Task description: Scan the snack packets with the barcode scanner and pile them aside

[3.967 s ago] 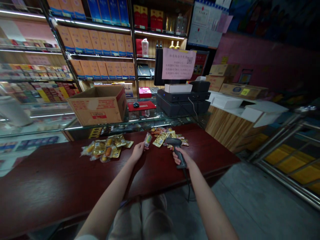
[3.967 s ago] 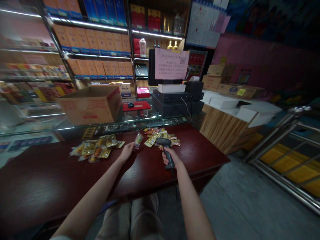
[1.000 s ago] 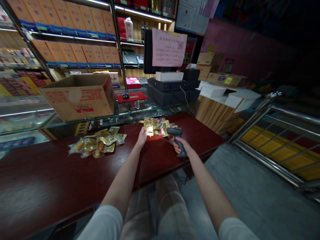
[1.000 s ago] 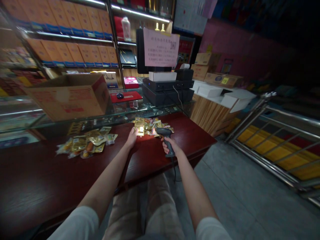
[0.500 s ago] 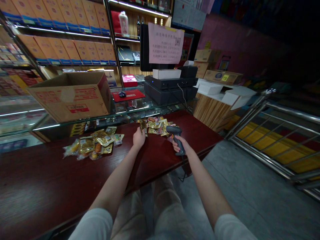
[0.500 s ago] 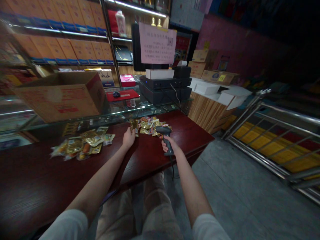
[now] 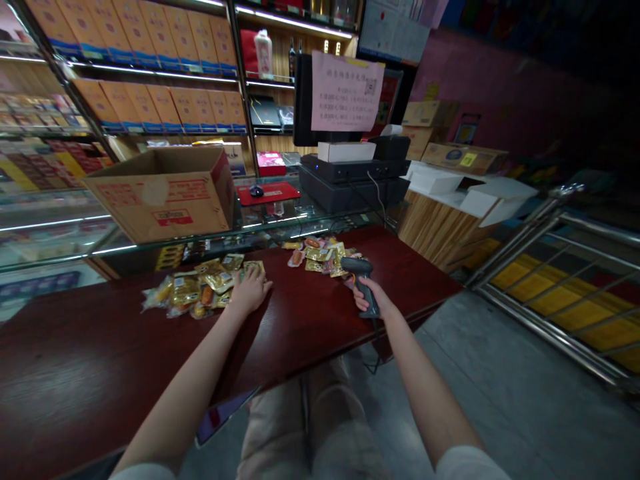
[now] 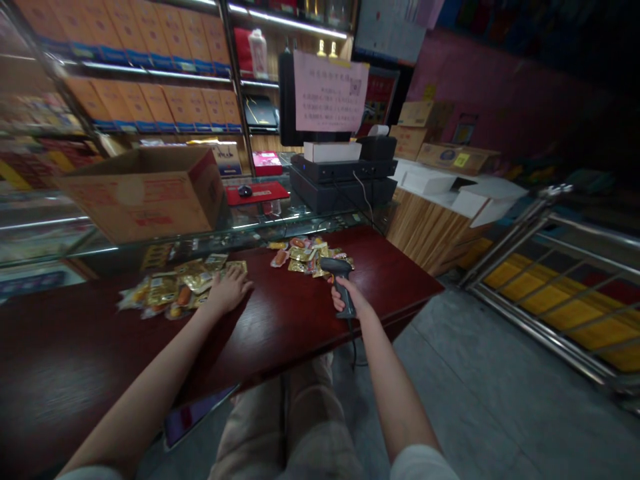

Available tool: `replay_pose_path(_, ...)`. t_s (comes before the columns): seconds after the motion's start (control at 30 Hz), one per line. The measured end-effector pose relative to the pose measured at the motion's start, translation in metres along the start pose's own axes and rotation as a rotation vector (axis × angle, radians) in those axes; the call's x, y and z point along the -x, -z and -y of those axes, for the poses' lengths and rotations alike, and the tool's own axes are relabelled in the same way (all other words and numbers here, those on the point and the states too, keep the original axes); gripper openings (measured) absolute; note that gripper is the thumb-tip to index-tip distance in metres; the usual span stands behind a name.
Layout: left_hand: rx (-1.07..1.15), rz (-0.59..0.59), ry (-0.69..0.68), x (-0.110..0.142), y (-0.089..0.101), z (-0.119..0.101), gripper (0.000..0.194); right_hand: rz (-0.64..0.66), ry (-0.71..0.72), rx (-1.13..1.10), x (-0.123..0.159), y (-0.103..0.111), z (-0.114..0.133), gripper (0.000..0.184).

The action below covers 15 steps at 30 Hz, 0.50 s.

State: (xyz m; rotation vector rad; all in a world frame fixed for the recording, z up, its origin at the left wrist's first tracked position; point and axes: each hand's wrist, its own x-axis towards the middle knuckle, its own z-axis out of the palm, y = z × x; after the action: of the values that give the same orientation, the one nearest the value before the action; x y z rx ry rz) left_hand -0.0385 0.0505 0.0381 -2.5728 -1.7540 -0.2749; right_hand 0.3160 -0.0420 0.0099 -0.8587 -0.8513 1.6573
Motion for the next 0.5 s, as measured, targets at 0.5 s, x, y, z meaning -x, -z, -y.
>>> replay_pose_path(0.5,0.123,0.005,0.115,-0.057,0.01,-0.058,0.053,-0.021,0.015,-0.009,0.001,-0.001,-0.001,0.033)
